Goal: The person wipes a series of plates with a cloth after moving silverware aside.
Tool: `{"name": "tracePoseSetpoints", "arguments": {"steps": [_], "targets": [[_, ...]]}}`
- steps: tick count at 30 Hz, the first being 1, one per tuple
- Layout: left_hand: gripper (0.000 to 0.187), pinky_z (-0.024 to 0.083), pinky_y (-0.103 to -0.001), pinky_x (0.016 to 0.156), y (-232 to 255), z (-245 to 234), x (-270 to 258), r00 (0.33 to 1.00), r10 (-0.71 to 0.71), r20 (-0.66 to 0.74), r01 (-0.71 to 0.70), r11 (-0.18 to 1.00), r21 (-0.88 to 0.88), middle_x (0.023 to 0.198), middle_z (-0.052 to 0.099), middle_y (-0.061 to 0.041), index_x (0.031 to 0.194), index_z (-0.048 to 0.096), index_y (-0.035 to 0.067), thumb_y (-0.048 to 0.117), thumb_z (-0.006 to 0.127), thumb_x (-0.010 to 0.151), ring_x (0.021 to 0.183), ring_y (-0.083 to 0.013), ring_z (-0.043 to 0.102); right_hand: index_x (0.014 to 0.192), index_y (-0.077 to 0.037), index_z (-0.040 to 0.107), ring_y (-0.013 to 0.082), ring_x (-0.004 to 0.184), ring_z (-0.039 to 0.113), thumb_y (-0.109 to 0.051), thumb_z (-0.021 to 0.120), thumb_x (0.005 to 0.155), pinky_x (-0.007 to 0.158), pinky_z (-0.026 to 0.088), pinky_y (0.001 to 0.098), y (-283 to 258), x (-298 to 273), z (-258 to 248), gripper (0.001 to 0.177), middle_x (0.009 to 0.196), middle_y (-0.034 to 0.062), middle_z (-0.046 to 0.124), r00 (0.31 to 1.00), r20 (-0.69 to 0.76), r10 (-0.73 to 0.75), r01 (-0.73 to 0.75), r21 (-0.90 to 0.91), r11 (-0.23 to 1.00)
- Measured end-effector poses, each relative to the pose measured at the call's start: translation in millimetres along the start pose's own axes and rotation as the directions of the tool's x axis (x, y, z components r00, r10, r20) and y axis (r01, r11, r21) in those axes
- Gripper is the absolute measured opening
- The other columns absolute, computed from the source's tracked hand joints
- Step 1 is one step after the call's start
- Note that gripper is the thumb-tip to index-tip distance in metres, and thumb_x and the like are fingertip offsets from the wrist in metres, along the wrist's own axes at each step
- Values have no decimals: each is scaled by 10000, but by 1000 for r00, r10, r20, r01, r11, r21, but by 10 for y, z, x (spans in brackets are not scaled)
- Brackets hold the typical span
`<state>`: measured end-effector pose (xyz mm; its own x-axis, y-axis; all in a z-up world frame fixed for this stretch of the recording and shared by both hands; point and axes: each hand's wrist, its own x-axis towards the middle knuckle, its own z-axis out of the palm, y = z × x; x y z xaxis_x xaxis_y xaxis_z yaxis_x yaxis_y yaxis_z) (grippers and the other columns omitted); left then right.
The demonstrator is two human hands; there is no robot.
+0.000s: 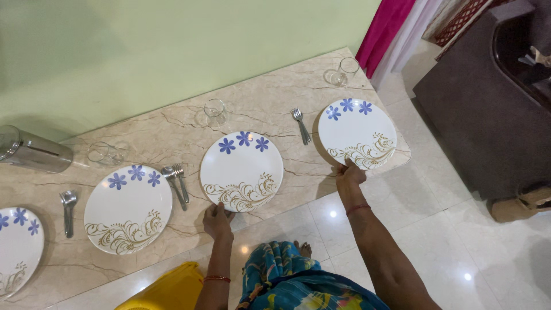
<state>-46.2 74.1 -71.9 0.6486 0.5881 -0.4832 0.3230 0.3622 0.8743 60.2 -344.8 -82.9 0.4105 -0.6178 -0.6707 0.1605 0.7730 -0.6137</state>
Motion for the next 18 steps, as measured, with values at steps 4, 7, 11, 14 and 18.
{"name": "tracePoseSetpoints", "arguments": {"steps": [4, 7, 11, 14, 18], "targets": [[258, 623, -410, 737, -17, -8, 3, 1000, 20, 2, -20, 1000, -10, 1020, 669, -137, 1164, 642, -71, 70, 688, 952, 832, -210, 694, 1129, -58, 576, 199, 633, 595, 133, 608, 918, 499, 468, 314, -88, -57, -133, 286, 932, 125, 681, 999, 39, -19, 19, 17, 1000], [277, 623, -417, 742, -46, -29, 40, 1000, 5, 10, -5, 999, -39, 1036, 656, -141, 1183, 626, -71, 65, 684, 949, 824, -221, 706, 1135, -77, 574, 210, 627, 560, 106, 595, 930, 513, 475, 324, -142, -269, -252, 275, 924, 128, 662, 995, 98, 28, -24, -46, 999], [291, 626, -419, 738, -65, 4, 59, 1000, 2, 14, -1, 997, -73, 1032, 654, -141, 1202, 621, -72, 71, 680, 955, 806, -211, 692, 1135, -97, 590, 168, 671, 597, 85, 629, 922, 556, 489, 293, -164, -688, -343, 283, 949, 77, 667, 978, 208, 12, 24, -170, 985], [298, 627, -408, 732, -73, 4, 42, 1000, 7, 15, -6, 997, -77, 1038, 674, -131, 1216, 625, -49, 84, 664, 953, 803, -202, 699, 1093, -92, 583, 128, 665, 554, 79, 682, 918, 596, 503, 290, -68, -928, -447, 263, 925, 57, 659, 954, 298, 28, 51, -255, 965], [320, 682, -400, 745, -144, -20, 88, 999, 19, 35, -14, 992, -124, 1031, 684, -139, 1231, 641, -40, 169, 648, 988, 822, -209, 694, 1011, -90, 584, 113, 629, 513, 64, 713, 896, 594, 486, 296, 133, -1222, -474, 232, 866, 48, 644, 894, 429, 131, 47, -380, 924]]}}
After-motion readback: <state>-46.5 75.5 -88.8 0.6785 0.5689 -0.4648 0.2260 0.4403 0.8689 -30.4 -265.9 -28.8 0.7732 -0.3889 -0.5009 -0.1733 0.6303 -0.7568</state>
